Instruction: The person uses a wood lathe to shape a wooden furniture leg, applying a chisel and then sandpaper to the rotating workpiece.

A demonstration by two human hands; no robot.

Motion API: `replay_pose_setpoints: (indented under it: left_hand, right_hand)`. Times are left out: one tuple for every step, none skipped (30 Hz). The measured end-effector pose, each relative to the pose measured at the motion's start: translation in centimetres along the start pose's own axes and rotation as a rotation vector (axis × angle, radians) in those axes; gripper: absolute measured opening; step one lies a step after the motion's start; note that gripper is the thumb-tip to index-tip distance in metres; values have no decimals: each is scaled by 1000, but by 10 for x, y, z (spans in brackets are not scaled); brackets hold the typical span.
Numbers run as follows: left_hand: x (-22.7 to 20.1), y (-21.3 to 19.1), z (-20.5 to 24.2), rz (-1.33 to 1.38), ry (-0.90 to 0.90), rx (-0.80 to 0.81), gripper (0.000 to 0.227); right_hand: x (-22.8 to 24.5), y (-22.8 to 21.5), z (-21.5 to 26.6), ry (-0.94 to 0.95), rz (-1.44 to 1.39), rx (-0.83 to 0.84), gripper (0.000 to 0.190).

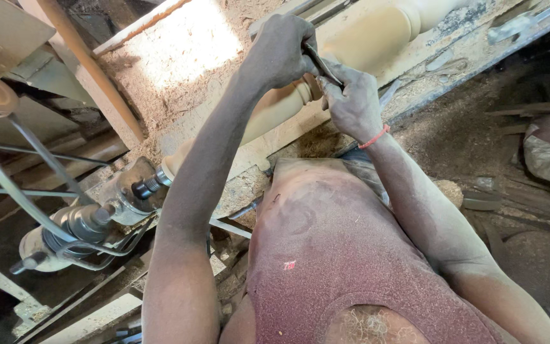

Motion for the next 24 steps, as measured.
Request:
replay_pose_setpoints:
  left_hand:
    - [-7, -5, 3, 9, 45, -30, 11]
    - [-16, -10, 7, 25, 128, -74, 12]
    - [-23, -16, 11, 42, 211, -117, 13]
    - [-30, -23, 14, 53, 295, -160, 14]
    - [-33, -24, 16, 53, 288, -155, 11]
    - [-35, -23, 18, 53, 283, -152, 11]
    - [-35, -22, 19, 52, 278, -149, 13]
    - [-35, -21, 21, 69, 259, -147, 15]
    - [-34, -18, 23, 86, 240, -146, 16]
    - [-32, -14, 25, 105, 221, -142, 19]
    - [-30, -12, 27, 82, 237, -147, 20]
    - [-29, -10, 29, 61, 254, -151, 21]
    - [-28, -8, 31, 40, 271, -156, 22]
    - [-27, -6, 33, 39, 265, -151, 22]
    - [-26, -5, 35, 37, 259, -146, 21]
    - [-25, -5, 37, 34, 253, -142, 21]
    - [-25, -5, 38, 35, 253, -144, 18]
    - [-25, -6, 40, 37, 252, -146, 16]
    - [-26, -7, 42, 38, 251, -148, 13]
    - [-26, -6, 43, 43, 236, -139, 11]
    - [-26, -6, 44, 48, 221, -130, 9]
    - [-26, -5, 44, 52, 207, -122, 8]
    - [-25, -5, 44, 29, 211, -117, 8]
    - [-26, -2, 44, 11, 214, -111, 8]
  right_hand:
    - [-2, -2, 5, 113, -48, 39, 34]
    - [2, -5, 10, 56, -26, 24, 35]
    - [5, -8, 15, -2, -4, 8, 36]
    - [7, -10, 17, -63, 15, -7, 36]
    - [9, -11, 20, -137, 39, -33, 38]
    - [9, -11, 22, -213, 64, -60, 39]
    - [8, -10, 23, -289, 89, -86, 41]
    - [4, -7, 23, -319, 148, -107, 41]
    - [-1, -3, 23, -349, 207, -128, 42]
    - [-6, 1, 24, -376, 266, -148, 42]
    - [-12, 5, 24, -390, 291, -165, 44]
    - [-17, 10, 24, -403, 317, -183, 46]
    - [-22, 14, 24, -415, 343, -201, 48]
    - [-27, 19, 23, -419, 373, -206, 50]
    - [-31, 24, 23, -422, 402, -211, 53]
    - [-35, 28, 22, -426, 432, -215, 55]
    - [-38, 31, 22, -444, 433, -227, 56]
    - [-41, 34, 22, -461, 435, -238, 57]
    - [-43, 37, 23, -478, 436, -249, 58]
    - [-46, 38, 23, -495, 445, -253, 61]
    - [-48, 40, 23, -511, 454, -257, 64]
    - [-49, 41, 22, -529, 462, -261, 68]
    - [-51, 42, 21, -542, 464, -258, 69]
    - [-53, 43, 22, -553, 467, -253, 71]
Point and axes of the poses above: each hand's wrist, its own z-axis away from the middle knuckle, its own y-axis out of the palm, x = y × z, the point moved 5 cm from there along -z, towards the middle knuckle, and after that the axes turned 14 degrees about y, right-handed, at the moved point
